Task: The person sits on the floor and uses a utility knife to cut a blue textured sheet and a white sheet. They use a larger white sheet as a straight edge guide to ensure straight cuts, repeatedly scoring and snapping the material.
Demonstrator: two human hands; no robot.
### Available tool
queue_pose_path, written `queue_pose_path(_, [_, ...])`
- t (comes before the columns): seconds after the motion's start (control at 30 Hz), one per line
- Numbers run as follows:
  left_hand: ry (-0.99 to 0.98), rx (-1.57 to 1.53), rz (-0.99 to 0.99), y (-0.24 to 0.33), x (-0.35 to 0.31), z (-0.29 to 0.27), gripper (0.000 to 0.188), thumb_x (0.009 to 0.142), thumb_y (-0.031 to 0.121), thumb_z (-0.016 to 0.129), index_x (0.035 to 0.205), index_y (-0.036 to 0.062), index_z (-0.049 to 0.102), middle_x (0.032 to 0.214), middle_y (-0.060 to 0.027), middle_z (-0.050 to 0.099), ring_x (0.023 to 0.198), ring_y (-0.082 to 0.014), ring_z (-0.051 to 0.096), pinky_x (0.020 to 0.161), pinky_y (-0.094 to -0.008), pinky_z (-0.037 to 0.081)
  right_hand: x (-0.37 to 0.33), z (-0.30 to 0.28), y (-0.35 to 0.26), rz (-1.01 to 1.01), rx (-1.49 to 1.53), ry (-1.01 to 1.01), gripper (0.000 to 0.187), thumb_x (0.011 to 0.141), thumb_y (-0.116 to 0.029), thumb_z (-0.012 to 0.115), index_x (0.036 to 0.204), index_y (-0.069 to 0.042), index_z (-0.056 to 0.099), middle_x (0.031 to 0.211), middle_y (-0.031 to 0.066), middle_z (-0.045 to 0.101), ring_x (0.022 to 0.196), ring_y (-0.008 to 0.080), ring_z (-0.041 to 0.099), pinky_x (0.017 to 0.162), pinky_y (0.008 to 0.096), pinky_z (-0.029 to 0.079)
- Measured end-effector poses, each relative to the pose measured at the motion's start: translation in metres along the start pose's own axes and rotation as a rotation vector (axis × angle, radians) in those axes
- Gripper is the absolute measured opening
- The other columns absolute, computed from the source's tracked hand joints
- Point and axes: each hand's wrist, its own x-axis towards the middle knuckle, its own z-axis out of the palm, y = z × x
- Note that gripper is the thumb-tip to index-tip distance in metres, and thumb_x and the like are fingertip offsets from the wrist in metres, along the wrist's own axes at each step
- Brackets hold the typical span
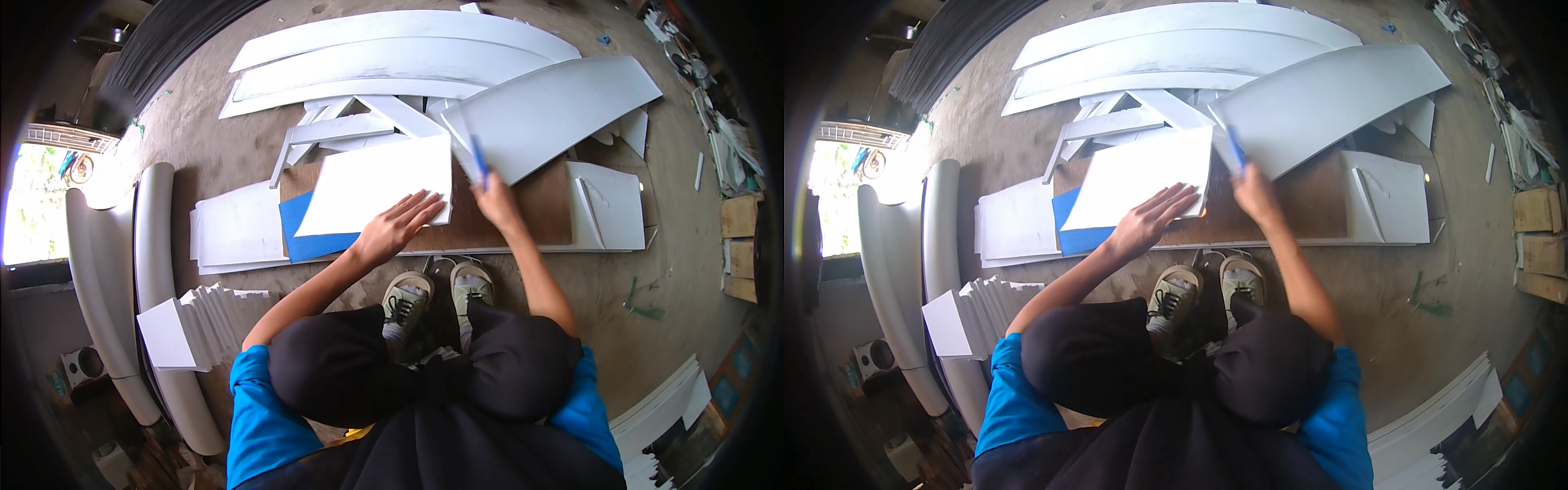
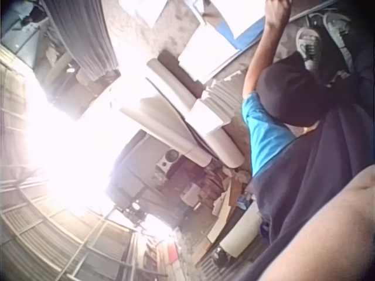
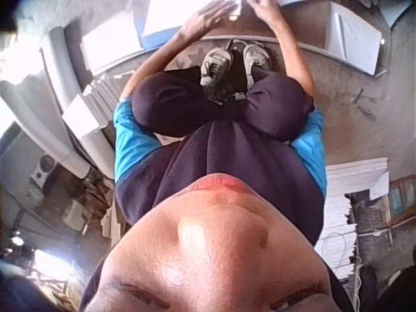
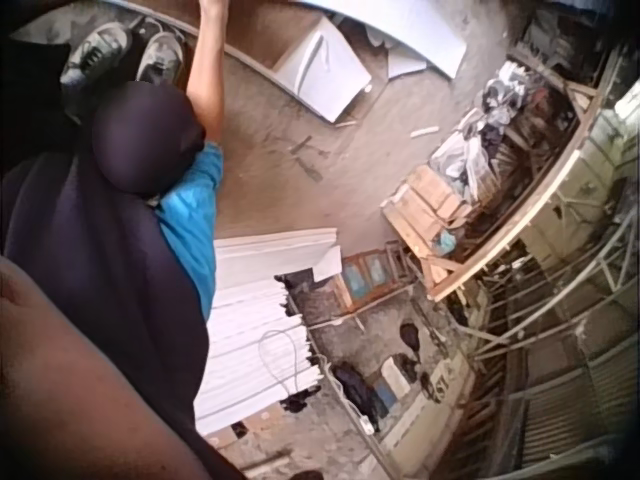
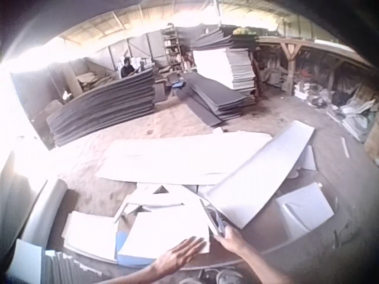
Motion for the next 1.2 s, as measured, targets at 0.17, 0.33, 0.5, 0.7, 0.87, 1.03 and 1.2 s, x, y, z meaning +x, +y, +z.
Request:
queue_pose_path(0.17, [0.066,0.021,0.001,0.0,-0.008,-0.011,0.05,0.079,0.006,0.047,0.129,0.0075,0.04,0.13,-0.0081,0.044,0.12,-0.0245,0.042,0.1,-0.0373,0.036,0.024,-0.04,0.088,0.045,0.376,0.073,0.023,0.079,-0.009,0.056,0.095,0.001,0.042,0.081,0.0117,0.052,0.062,0.0211,0.056,0.055,0.0339,0.047])
queue_pose_path(0.33, [0.11,0.03,-0.052,0.0,-0.009,-0.007,0.052,0.076,-0.001,0.045,0.127,0.0076,0.042,0.129,-0.0093,0.045,0.12,-0.0243,0.042,0.1,-0.0393,0.036,0.01,-0.009,0.052,-0.412,-0.307,0.5,0.042,0.081,-0.021,0.062,0.107,0.006,0.044,0.085,0.0169,0.055,0.077,0.0306,0.054,0.072,0.0356,0.043])
queue_pose_path(0.5, [0.163,0.039,-0.034,-0.003,-0.007,-0.013,0.057,0.073,-0.001,0.047,0.129,0.0091,0.041,0.129,-0.0102,0.045,0.12,-0.0264,0.042,0.1,-0.0401,0.036,-0.02,-0.02,-0.043,0.149,0.691,-0.349,0.029,0.079,-0.024,0.066,0.084,-0.01,0.041,0.075,-0.0037,0.043,0.068,0.006,0.043,0.062,0.0217,0.038])
queue_pose_path(0.7, [0.152,0.166,0.075,-0.001,-0.006,-0.008,0.059,0.072,0.014,0.058,0.129,0.0106,0.041,0.134,-0.0085,0.039,0.126,-0.0245,0.035,0.104,-0.0455,0.027,-0.024,-0.003,-0.055,0.079,0.75,-0.235,0.054,0.074,-0.027,0.07,0.106,0.008,0.044,0.098,0.0105,0.049,0.091,0.0183,0.049,0.08,0.0298,0.04])
queue_pose_path(0.87, [0.136,0.023,-0.096,-0.01,0.003,-0.032,0.075,0.075,0.031,0.064,0.135,0.0077,0.027,0.139,-0.0103,0.03,0.131,-0.0264,0.023,0.107,-0.0522,0.01,-0.024,-0.014,-0.056,-0.111,0.457,-0.051,0.031,0.074,-0.004,0.065,0.076,-0.012,0.035,0.07,-0.004,0.032,0.064,0.0069,0.033,0.06,0.0223,0.034])
queue_pose_path(1.03, [0.481,0.07,-0.333,-0.043,0.041,-0.083,0.061,0.088,0.03,0.049,0.136,0.0051,0.021,0.137,-0.0174,0.029,0.131,-0.0282,0.02,0.107,-0.0489,0.008,-0.043,-0.044,-0.061,-0.147,0.411,-0.16,0.033,0.072,-0.019,0.069,0.088,-0.004,0.044,0.074,0.0001,0.041,0.068,0.0135,0.043,0.065,0.0276,0.039])
queue_pose_path(1.2, [0.496,-0.416,-0.37,-0.036,0.064,-0.099,0.038,0.094,0.033,0.032,0.091,-0.0025,0.047,0.079,-0.0265,0.054,0.078,-0.043,0.052,0.067,-0.0434,0.04,-0.061,-0.063,-0.095,-0.338,0.425,-0.168,0.03,0.077,-0.007,0.066,0.079,-0.01,0.035,0.071,-0.0037,0.037,0.063,0.0052,0.039,0.058,0.0198,0.037])
